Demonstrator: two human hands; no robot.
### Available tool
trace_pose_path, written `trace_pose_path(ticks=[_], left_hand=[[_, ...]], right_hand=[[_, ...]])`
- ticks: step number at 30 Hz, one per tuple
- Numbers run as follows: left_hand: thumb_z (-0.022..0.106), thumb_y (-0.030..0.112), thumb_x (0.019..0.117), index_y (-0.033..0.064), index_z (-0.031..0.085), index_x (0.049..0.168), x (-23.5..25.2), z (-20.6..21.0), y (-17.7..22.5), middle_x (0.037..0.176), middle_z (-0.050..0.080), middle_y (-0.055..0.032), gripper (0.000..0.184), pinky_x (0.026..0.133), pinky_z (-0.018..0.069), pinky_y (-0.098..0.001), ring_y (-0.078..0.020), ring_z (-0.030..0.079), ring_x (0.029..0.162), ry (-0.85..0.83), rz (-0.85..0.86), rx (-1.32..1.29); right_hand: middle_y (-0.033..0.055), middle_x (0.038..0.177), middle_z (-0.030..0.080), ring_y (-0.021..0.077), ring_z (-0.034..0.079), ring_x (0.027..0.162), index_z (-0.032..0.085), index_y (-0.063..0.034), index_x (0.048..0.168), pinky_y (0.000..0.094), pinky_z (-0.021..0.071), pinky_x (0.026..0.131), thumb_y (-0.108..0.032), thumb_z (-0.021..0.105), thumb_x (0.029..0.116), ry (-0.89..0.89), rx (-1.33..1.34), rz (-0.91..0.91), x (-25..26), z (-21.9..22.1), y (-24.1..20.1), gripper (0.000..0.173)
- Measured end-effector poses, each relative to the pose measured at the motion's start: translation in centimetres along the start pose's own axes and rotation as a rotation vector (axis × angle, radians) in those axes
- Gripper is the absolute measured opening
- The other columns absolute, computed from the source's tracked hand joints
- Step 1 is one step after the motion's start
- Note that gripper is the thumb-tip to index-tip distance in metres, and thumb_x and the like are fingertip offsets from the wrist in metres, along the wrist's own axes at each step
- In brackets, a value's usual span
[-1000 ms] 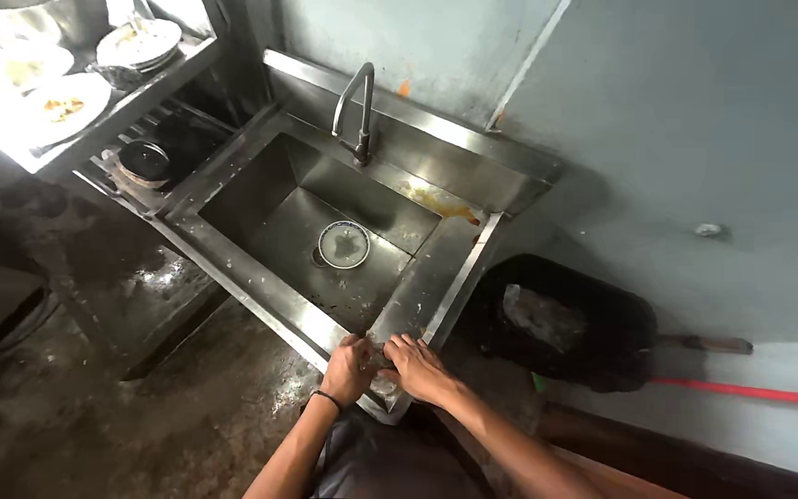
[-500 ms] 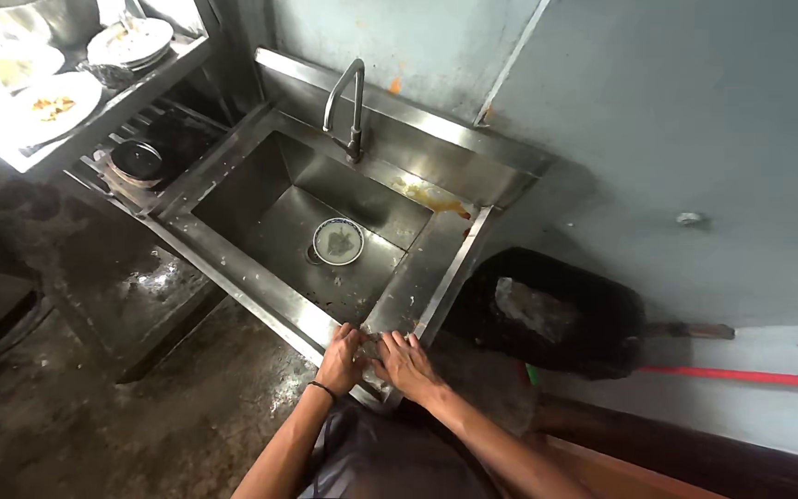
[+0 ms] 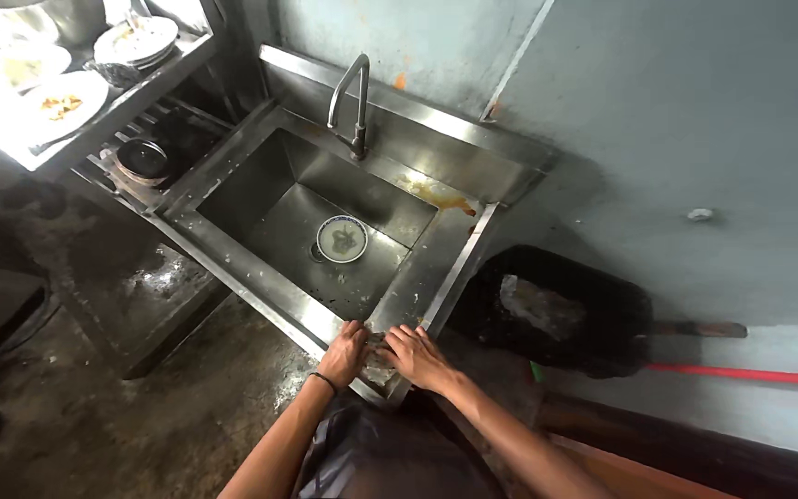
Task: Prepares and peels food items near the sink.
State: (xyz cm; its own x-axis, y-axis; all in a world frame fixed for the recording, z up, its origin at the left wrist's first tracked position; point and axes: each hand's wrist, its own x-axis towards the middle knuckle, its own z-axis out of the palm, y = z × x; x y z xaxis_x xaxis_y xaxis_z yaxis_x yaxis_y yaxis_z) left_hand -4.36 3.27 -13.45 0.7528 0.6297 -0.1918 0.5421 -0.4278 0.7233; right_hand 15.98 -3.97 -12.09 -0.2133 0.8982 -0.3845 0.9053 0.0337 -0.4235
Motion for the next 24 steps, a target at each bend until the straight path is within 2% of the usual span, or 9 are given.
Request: trace_pose_path(ticks=[6, 8, 10, 12, 14, 17, 20, 22, 24], left_hand=[[0.048, 0.027, 0.1087, -0.0016, 0.069, 0.112, 1.0, -0.2, -0.2, 0.122, 0.065, -0.0168, 0.036, 0.109, 0.0467, -0.0401, -0.0294, 0.06, 0.122, -0.05, 0.049, 0.031], [0.046, 0.026, 0.1093, -0.0034, 0.069, 0.11, 1.4, -0.4, 0.0, 0.119, 0.066, -0.0187, 0.037, 0.108, 0.0476, -0.0411, -0.0305, 0.061, 0.119, -0.08, 0.021, -0.01], [0.044, 0.026, 0.1095, -0.004, 0.068, 0.113, 1.6, -0.5, 0.4, 0.119, 0.065, -0.0198, 0.038, 0.107, 0.0485, -0.042, -0.0308, 0.062, 0.118, -0.114, -0.04, -0.051], [0.046, 0.027, 0.1089, -0.0043, 0.067, 0.111, 1.6, -0.7, 0.7, 0.116, 0.065, -0.0199, 0.038, 0.103, 0.0514, -0.0427, -0.0296, 0.064, 0.112, -0.093, -0.112, -0.132], [0.049, 0.028, 0.1075, -0.0034, 0.067, 0.107, 1.4, -0.9, 1.0, 0.109, 0.066, -0.0184, 0.036, 0.096, 0.0544, -0.0431, -0.0276, 0.067, 0.103, -0.027, -0.149, -0.212], [0.054, 0.029, 0.1061, -0.0005, 0.067, 0.106, 1.0, -1.7, 2.0, 0.096, 0.067, -0.014, 0.032, 0.086, 0.0572, -0.0409, -0.0226, 0.068, 0.088, 0.049, -0.158, -0.316], [0.063, 0.03, 0.1028, 0.0045, 0.069, 0.108, 0.5, -3.5, 3.5, 0.085, 0.068, -0.0063, 0.027, 0.073, 0.0575, -0.0344, -0.0144, 0.065, 0.073, 0.061, -0.133, -0.412], [0.064, 0.028, 0.102, 0.0052, 0.069, 0.104, 0.2, -4.8, 4.6, 0.082, 0.068, -0.0039, 0.023, 0.07, 0.0565, -0.0318, -0.0121, 0.064, 0.07, 0.074, -0.081, -0.411], [0.065, 0.025, 0.101, 0.0051, 0.07, 0.101, 0.0, -5.7, 5.6, 0.082, 0.068, -0.0035, 0.02, 0.069, 0.0566, -0.0303, -0.0109, 0.063, 0.069, 0.115, -0.008, -0.379]], right_hand=[[0.0113, 0.109, 0.066, 0.0289, 0.062, 0.11, 0.067, -0.005, 0.108, 0.0502, 0.0444, 0.098, -0.059, 0.047, 0.1033, 0.033, 0.052, -0.002, 0.0, 0.2, 0.5, 0.057], [0.012, 0.11, 0.066, 0.0296, 0.061, 0.112, 0.067, -0.0044, 0.109, 0.0517, 0.0427, 0.101, -0.059, 0.05, 0.1022, 0.028, 0.082, 0.002, 0.0, 0.5, 0.7, 0.057], [0.0104, 0.109, 0.066, 0.0275, 0.061, 0.111, 0.068, -0.006, 0.107, 0.0501, 0.0423, 0.101, -0.061, 0.049, 0.1018, 0.068, 0.109, 0.026, 0.0, 0.9, 0.8, 0.058], [0.0093, 0.11, 0.068, 0.0259, 0.062, 0.111, 0.069, -0.0068, 0.108, 0.0496, 0.0433, 0.102, -0.065, 0.05, 0.0996, 0.111, 0.156, 0.062, 0.0, 0.8, 0.5, 0.062], [0.0095, 0.113, 0.069, 0.0248, 0.064, 0.112, 0.07, -0.0062, 0.113, 0.0494, 0.0448, 0.103, -0.058, 0.051, 0.1022, 0.135, 0.246, 0.103, -0.1, 0.3, 0.1, 0.056], [0.0075, 0.109, 0.07, 0.0193, 0.068, 0.102, 0.07, -0.0075, 0.112, 0.0422, 0.0542, 0.094, -0.046, 0.054, 0.1043, 0.212, 0.452, 0.122, -0.6, -0.5, -0.7, 0.043], [0.0037, 0.104, 0.069, 0.0129, 0.067, 0.096, 0.071, -0.0095, 0.109, 0.0351, 0.0564, 0.088, -0.037, 0.058, 0.103, 0.295, 0.602, 0.096, -1.3, -1.9, -1.6, 0.031], [0.0033, 0.1, 0.067, 0.0137, 0.066, 0.091, 0.071, -0.0096, 0.106, 0.0361, 0.0567, 0.083, -0.036, 0.057, 0.102, 0.326, 0.516, 0.065, -1.9, -3.2, -2.2, 0.03], [0.0046, 0.093, 0.067, 0.0179, 0.067, 0.084, 0.069, -0.0088, 0.096, 0.0414, 0.0558, 0.077, -0.037, 0.058, 0.0993, 0.409, 0.321, 0.019, -2.5, -4.5, -2.7, 0.031]])
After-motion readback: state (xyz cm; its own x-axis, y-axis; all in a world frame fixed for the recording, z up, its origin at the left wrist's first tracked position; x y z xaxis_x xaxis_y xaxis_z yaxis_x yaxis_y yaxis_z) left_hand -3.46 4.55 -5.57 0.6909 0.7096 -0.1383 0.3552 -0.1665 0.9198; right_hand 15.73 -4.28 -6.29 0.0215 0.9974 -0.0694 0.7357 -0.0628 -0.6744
